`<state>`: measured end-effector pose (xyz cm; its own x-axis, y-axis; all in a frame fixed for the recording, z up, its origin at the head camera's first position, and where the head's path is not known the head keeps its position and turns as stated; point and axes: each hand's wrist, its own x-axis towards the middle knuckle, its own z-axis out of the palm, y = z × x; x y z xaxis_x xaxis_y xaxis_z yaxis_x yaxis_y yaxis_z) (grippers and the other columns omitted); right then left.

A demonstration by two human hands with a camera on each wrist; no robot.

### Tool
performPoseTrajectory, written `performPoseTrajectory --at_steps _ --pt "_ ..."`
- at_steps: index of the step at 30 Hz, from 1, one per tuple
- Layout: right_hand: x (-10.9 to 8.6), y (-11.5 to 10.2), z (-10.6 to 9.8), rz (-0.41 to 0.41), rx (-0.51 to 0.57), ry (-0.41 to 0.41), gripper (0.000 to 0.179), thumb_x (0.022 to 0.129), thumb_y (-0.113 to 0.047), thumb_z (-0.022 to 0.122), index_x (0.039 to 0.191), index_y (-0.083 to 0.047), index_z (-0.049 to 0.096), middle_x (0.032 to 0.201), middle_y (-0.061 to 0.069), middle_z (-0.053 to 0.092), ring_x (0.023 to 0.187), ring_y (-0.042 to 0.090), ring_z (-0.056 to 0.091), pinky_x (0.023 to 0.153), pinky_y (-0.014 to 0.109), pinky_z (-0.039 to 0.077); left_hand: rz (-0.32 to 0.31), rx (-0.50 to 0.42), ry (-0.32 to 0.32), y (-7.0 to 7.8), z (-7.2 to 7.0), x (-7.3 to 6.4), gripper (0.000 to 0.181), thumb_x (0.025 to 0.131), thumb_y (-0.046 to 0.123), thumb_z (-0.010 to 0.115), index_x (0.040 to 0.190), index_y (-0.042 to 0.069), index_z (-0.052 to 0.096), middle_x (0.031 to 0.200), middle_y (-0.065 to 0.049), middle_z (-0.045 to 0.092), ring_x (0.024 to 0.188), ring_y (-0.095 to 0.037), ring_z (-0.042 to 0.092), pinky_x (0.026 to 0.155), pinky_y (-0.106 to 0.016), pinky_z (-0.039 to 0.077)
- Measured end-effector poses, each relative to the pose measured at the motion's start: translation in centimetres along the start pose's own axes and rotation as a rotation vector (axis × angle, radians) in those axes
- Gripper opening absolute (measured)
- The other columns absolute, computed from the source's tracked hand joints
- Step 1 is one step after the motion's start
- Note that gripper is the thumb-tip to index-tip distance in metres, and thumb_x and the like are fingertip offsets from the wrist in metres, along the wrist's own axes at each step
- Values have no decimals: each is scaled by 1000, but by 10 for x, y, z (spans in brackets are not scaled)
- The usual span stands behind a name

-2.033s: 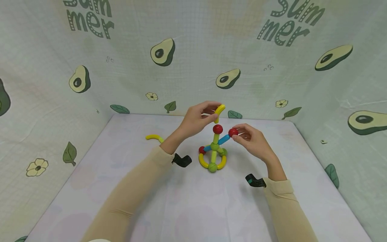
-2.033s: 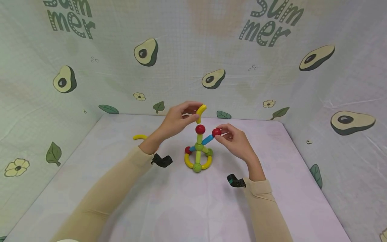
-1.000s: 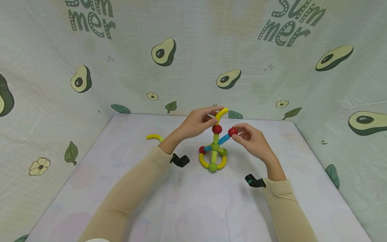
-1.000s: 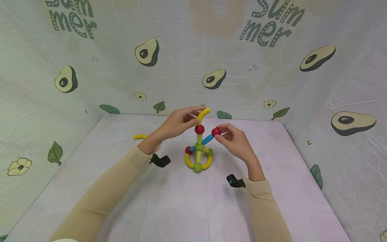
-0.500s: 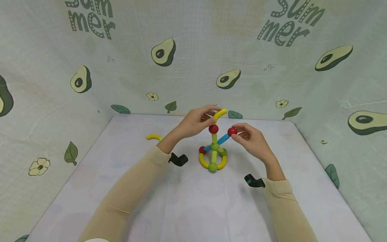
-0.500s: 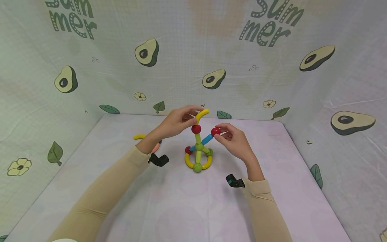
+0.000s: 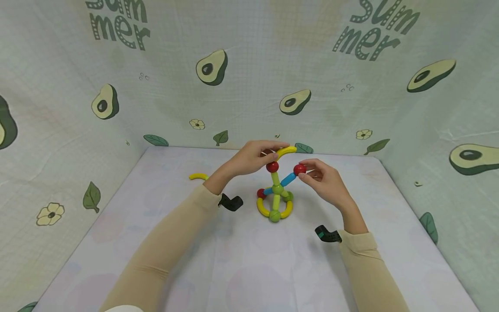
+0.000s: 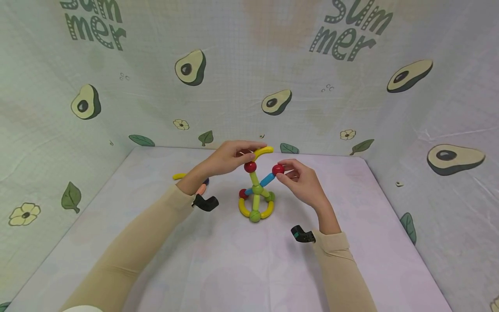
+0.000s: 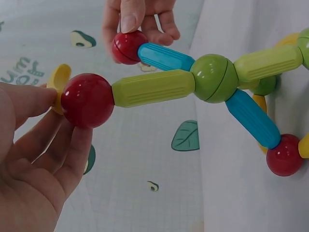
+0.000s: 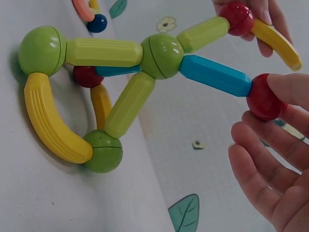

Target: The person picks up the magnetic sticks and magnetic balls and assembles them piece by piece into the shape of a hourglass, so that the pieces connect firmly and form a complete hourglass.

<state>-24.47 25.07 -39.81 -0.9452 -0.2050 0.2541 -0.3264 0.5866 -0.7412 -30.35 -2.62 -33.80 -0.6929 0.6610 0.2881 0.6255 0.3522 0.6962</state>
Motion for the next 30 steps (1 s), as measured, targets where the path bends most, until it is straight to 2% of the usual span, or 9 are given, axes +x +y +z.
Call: performPoseTrajectory --at_steps 5,13,28,30 --pt "0 1 0 -5 -6 5 46 103 -37 73 143 -16 62 128 10 71 108 27 71 87 28 58 -33 17 -23 -3 -1 4 40 109 19 62 149 22 63 132 -1 71 110 -15 68 91 -28 60" --pt "0 0 1 -11 9 9 46 103 -36 73 143 -16 62 128 9 71 108 27 71 85 23 57 -58 6 -44 -6 -2 6 36 109 20 63 145 21 66 121 1 73 103 -16 66 87 -28 60" --pt "0 -3 2 -25 12 19 44 103 -33 74 141 -15 63 126 10 71 105 27 71 82 23 57 -75 -52 -110 -5 0 9 33 109 20 62 141 18 69 124 -4 72 100 -20 66 86 -29 61" --pt "0 -3 2 -24 14 17 44 103 -33 74 141 -15 63 126 10 72 105 28 71 82 21 57 -84 -58 -122 -5 1 10 33 109 20 62 141 18 69 119 -4 72 95 -22 66 84 -29 61"
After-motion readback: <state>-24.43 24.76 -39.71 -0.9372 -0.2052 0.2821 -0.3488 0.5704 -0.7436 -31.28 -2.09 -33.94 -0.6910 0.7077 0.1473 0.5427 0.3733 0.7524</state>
